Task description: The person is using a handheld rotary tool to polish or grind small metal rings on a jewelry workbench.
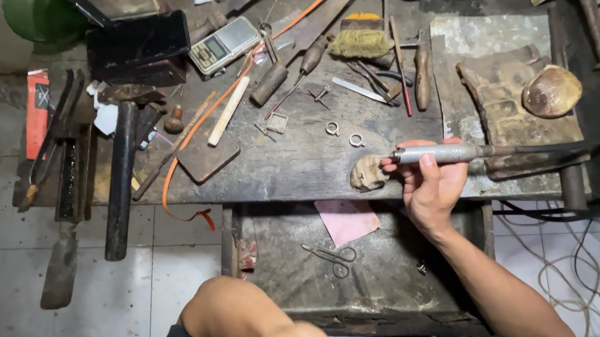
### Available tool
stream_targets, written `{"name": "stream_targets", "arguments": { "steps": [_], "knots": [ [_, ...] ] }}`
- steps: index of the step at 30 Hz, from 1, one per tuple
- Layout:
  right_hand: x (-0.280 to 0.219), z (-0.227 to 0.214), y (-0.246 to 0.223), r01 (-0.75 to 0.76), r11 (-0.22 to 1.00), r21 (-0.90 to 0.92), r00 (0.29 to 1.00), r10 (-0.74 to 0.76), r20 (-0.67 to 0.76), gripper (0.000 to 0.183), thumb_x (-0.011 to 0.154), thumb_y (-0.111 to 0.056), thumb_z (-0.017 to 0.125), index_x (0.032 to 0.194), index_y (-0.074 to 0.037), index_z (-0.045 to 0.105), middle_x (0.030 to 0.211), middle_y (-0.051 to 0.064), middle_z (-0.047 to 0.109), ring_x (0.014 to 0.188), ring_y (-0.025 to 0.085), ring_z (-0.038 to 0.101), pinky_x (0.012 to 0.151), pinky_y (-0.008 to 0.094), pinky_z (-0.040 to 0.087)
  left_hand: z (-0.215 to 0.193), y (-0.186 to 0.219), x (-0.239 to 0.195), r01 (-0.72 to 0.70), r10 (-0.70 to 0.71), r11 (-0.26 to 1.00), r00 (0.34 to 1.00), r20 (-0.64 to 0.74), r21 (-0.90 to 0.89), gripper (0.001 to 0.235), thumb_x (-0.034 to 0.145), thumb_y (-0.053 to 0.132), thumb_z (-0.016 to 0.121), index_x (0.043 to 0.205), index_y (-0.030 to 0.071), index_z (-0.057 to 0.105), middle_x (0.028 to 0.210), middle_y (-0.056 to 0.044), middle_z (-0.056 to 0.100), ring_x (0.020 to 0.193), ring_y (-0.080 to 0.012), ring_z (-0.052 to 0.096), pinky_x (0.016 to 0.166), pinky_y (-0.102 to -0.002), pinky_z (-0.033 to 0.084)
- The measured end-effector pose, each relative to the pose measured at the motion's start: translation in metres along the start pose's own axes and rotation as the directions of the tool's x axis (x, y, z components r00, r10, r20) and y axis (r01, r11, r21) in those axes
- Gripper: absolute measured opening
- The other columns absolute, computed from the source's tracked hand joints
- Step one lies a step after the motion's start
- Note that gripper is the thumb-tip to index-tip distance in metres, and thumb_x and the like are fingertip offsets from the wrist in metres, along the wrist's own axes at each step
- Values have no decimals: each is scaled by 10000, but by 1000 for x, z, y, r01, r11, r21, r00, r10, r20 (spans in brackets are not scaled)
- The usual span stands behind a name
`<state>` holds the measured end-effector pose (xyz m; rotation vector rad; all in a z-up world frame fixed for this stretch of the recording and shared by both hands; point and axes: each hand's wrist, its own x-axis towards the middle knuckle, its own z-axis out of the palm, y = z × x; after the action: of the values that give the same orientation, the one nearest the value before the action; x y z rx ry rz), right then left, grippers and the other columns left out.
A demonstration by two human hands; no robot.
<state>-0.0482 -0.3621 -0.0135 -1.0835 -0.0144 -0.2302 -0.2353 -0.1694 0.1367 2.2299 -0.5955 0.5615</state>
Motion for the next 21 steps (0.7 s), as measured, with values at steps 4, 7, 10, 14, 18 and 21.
{"name": "stream_targets", "arguments": {
  "steps": [4,7,10,14,18,21],
  "knots": [
    [0,4,-3,12,1000,-6,1000,-12,4,432,1049,-175,543,1322,-112,214,1035,297,618,768,388,744,718,430,709,6,-60,95,-83,69,992,986,-149,-90,307,917,132,658,618,133,587,575,28,381,495,-173,366,428,-356,317],
    [2,-2,2,65,998,2,998,-65,25,388,1053,-157,532,1282,-112,223,1021,314,607,743,396,736,707,449,706,19,-108,124,-165,122,975,958,-261,-150,312,929,81,664,628,118,590,569,27,377,489,-165,346,428,-342,307],
    [1,-1,2,87,996,-4,996,-87,18,362,1057,-162,521,1268,-107,231,1035,319,600,748,404,732,710,460,703,41,-158,118,-49,38,993,994,-107,-111,112,969,171,657,866,136,632,797,7,529,693,-197,482,587,-332,428],
    [1,3,0,53,999,-14,998,-53,-28,394,1061,-181,525,1298,-105,220,1064,299,598,784,398,738,715,429,705,67,-198,108,97,-117,992,955,272,84,260,980,156,633,1234,172,691,1202,-42,680,1015,-279,577,811,-371,562],
    [1,3,0,37,999,-12,998,-38,-55,416,1049,-173,543,1299,-92,221,1036,297,607,762,397,742,709,422,708,89,-202,103,68,-110,936,989,103,344,348,917,56,651,1264,86,668,1309,-122,586,1062,-311,513,854,-398,528],
    [1,4,1,50,999,-6,998,-50,-49,404,1057,-184,536,1300,-99,225,1047,308,594,797,413,739,714,429,704,93,-197,115,-50,21,994,957,289,94,467,897,120,710,1356,110,621,1377,-88,596,1051,-328,492,945,-406,459]
  ]
}}
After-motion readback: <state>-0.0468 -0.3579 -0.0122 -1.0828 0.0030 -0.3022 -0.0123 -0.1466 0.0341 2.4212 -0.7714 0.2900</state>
